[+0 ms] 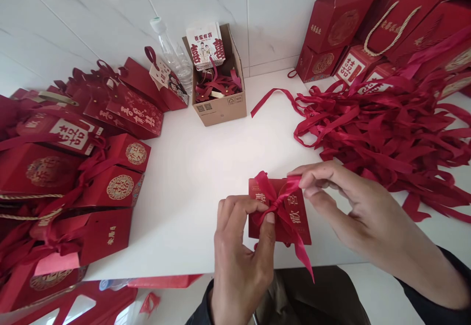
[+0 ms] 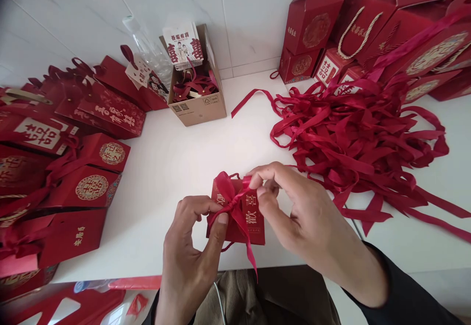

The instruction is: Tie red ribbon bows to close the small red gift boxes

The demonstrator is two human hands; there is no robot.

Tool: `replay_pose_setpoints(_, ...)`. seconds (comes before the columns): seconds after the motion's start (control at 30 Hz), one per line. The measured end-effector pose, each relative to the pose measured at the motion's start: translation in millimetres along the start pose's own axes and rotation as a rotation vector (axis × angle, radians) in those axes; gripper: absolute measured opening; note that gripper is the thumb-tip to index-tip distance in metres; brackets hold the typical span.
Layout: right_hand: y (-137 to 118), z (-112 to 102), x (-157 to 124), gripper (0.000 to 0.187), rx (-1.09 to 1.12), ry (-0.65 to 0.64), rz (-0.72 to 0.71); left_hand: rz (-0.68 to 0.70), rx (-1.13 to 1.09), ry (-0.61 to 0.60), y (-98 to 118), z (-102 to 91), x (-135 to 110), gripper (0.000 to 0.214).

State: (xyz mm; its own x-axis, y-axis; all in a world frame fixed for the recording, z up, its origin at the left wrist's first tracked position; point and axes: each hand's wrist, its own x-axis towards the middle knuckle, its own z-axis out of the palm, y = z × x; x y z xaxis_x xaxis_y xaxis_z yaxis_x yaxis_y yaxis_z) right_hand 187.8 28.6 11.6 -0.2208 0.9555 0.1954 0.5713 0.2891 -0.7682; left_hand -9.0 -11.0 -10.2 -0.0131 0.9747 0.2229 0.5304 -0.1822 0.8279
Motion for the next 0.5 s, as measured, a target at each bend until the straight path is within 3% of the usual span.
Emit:
replay_pose_setpoints(0.07,-3,-3,0,0.014,0.069,-0.103,0.140,0.002,-0.007,-0.002,1,-0.5,0,0.015)
replay_pose_setpoints(0.17,-7,-3,3,0.026,0.125,-0.139,0.233,-0.015,-0.024,-0.022,2,-1.4,1,0.017)
replay_pose_setpoints(0.37,-4,3,10,0.012,0.081,-0.159,0.182,-0.016,-0.019,-0.045,3,-1.1,4,0.011)
replay_pose_setpoints(0.5,-6,0,8,0.013,0.090,-0.166,0.137,-0.029,-0.020,-0.042,1,-0.4,1,0.013)
